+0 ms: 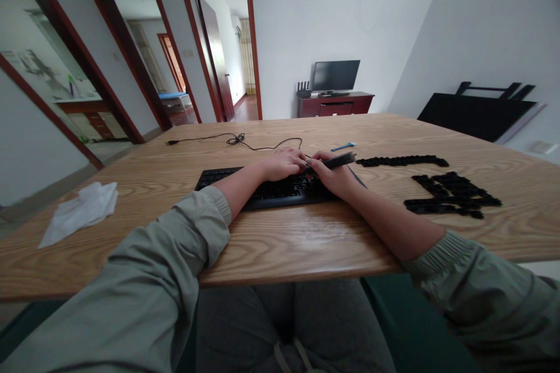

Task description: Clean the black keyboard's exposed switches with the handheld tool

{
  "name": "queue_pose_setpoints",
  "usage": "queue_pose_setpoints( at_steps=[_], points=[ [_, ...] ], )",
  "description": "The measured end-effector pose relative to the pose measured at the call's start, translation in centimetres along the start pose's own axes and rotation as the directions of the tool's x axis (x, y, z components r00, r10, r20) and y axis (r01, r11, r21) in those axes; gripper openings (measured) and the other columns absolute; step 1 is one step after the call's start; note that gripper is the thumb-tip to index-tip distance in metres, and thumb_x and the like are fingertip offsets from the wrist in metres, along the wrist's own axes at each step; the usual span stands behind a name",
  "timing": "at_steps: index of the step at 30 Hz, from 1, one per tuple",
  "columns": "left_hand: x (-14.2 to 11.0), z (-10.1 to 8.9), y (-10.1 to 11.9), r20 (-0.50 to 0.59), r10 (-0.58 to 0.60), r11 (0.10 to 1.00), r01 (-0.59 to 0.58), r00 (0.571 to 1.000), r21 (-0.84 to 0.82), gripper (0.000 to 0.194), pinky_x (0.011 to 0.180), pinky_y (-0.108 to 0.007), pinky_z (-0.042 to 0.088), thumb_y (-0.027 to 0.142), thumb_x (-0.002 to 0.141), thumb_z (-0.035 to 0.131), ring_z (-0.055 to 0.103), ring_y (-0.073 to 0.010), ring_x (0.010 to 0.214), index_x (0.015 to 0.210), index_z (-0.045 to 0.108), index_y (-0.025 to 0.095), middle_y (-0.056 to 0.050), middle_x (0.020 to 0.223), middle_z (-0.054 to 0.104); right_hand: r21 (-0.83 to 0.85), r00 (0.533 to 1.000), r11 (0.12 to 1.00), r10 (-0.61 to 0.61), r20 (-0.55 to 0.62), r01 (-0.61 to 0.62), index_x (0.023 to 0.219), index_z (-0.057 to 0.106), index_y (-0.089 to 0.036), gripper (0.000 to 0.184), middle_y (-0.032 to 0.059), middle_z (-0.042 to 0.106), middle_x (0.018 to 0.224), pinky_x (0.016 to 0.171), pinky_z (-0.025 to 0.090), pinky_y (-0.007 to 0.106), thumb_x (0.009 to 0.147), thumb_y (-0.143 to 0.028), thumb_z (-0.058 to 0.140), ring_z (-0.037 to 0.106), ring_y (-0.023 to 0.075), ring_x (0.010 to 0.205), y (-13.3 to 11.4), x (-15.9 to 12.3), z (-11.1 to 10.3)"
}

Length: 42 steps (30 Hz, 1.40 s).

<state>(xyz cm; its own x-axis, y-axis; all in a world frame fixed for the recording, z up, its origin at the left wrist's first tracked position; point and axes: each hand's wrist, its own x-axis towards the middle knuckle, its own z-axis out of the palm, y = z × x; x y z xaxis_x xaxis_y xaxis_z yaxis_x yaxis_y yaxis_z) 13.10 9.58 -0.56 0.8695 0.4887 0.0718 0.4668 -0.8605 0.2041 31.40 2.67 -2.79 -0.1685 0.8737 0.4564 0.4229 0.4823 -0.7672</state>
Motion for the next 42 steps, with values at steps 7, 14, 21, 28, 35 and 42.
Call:
queue_pose_setpoints(
  at_steps=[7,14,21,28,35,42],
  points=[
    [-0.1,0.1,-0.4,0.003,0.000,1.000,0.000,1.000,0.011,0.034,0.112,-0.039,0.028,0.022,0.084,0.042,0.050,-0.0239,0.121,0.093,0.075,0.020,-0.005,0.127,0.063,0.019,0.999,0.999,0.049,0.003,-0.049,0.066,0.055,-0.020,0.035,0.0015,0.056,0.063,0.061,0.041,0.029,0.088,-0.047,0.049,0.052,0.0162,0.064,0.4,0.1,0.1],
    [-0.2,0.1,-0.5,0.002,0.014,1.000,-0.014,1.000,0.028,0.035,0.114,-0.038,0.027,0.021,0.084,0.041,0.050,-0.0234,0.120,0.095,0.075,0.020,-0.004,0.126,0.064,0.019,0.998,0.999,0.048,0.029,-0.049,0.074,0.062,-0.018,0.047,0.0030,0.061,0.068,0.062,0.043,0.029,0.092,-0.059,0.047,0.055,0.0163,0.065,0.2,0.1,0.2],
    [0.1,0.4,-0.6,-0.020,-0.034,0.999,0.033,0.999,-0.043,0.040,0.114,-0.037,0.029,0.021,0.083,0.043,0.050,-0.0224,0.123,0.108,0.074,0.021,-0.004,0.130,0.064,-0.178,0.997,0.983,-0.030,0.066,0.041,0.078,0.066,-0.019,0.037,0.0058,0.067,0.073,0.068,0.045,0.031,0.093,-0.049,0.052,0.058,0.0181,0.068,-0.9,-0.2,0.1],
    [-1.1,0.0,-0.7,-0.054,-0.035,0.995,0.030,0.998,-0.091,0.036,0.113,-0.040,0.032,0.021,0.080,0.046,0.051,-0.0241,0.121,0.102,0.075,0.021,-0.005,0.124,0.065,-0.227,0.998,0.974,-0.013,0.067,0.028,0.080,0.068,-0.019,0.020,0.0050,0.068,0.076,0.065,0.044,0.029,0.087,-0.036,0.058,0.057,0.0172,0.069,-0.8,-0.4,0.0],
    [-2.9,-1.1,-0.1,-0.177,-0.172,0.970,0.135,0.969,-0.200,0.034,0.104,-0.039,0.044,0.020,0.076,0.051,0.059,-0.0237,0.111,0.105,0.069,0.016,-0.007,0.112,0.068,-0.198,0.996,0.980,0.045,0.079,-0.029,0.078,0.067,-0.018,0.023,0.0026,0.064,0.068,0.058,0.038,0.028,0.084,-0.039,0.058,0.052,0.0147,0.062,-0.5,0.4,-0.5],
    [-4.6,-2.1,2.8,-0.176,-0.163,0.978,0.135,0.971,-0.159,0.037,0.097,-0.034,0.046,0.034,0.080,0.065,0.062,-0.0215,0.108,0.114,0.065,0.021,-0.005,0.114,0.069,-0.183,0.969,0.983,0.012,0.247,0.035,0.078,0.069,-0.018,0.019,0.0028,0.067,0.070,0.057,0.039,0.027,0.079,-0.036,0.065,0.056,0.0151,0.064,-0.5,2.8,-1.1]
  ],
)
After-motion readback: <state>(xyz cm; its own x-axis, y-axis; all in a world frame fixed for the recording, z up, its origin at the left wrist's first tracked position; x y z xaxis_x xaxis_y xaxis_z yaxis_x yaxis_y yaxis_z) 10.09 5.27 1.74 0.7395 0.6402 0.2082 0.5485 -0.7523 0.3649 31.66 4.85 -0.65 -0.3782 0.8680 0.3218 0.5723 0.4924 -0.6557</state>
